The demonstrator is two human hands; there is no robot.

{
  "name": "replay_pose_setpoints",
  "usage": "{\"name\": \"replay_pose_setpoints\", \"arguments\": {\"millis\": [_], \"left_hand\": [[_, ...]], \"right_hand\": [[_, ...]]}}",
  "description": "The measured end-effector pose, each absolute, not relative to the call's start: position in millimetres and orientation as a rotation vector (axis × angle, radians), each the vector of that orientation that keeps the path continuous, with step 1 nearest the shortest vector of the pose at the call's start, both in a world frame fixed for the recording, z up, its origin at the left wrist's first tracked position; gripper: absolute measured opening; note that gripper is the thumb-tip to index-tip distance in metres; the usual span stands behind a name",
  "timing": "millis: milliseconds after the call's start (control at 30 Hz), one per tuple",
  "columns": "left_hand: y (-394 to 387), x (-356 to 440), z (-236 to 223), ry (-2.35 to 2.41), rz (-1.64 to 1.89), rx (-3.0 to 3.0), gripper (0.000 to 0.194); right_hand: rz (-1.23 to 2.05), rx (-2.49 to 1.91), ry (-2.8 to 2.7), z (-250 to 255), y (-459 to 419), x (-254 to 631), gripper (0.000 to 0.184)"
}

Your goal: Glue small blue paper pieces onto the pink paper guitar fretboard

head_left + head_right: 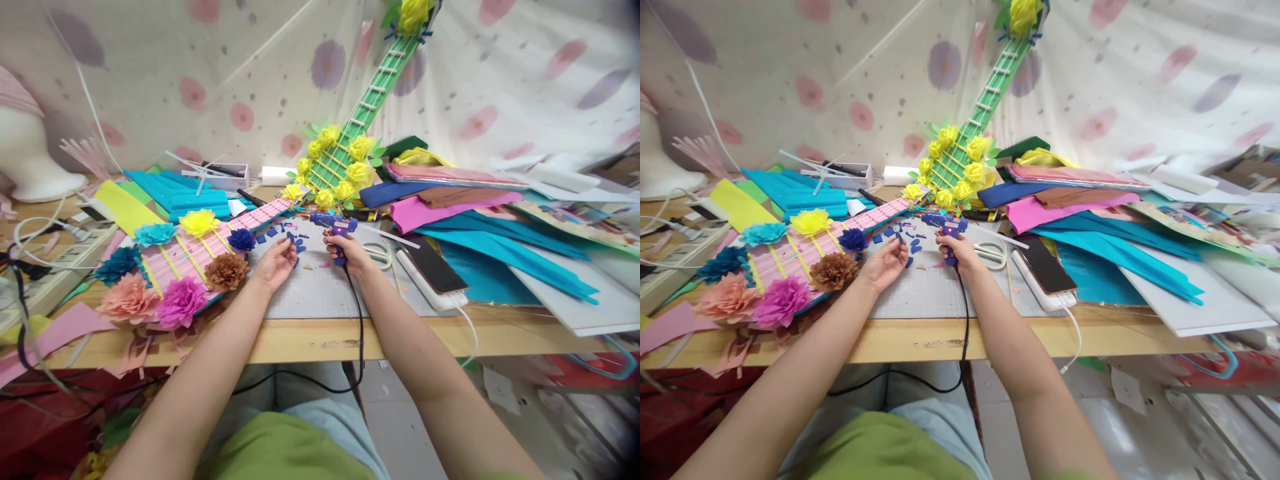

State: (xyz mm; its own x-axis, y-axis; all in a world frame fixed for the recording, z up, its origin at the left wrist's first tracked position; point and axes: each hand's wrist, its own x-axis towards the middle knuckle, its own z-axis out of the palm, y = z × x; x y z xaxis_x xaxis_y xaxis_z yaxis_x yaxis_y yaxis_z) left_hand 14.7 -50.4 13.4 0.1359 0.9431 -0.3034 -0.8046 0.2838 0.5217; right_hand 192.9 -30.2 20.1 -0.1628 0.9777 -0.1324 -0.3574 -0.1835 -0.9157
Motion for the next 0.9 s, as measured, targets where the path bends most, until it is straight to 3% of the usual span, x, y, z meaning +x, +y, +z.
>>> {"name": "replay_pose_setpoints", "arguments": {"millis": [400, 900], "left_hand": [[-61, 20, 18, 0.548, 1.137, 0.288, 0.016], [-61, 29, 10, 0.668, 1.200, 0.696, 0.012]], "right_hand": [[1.603, -1.006, -1.078, 7, -32, 182, 0.026], [1.782, -0.963, -1.187, 4, -28, 187, 0.019]]}}
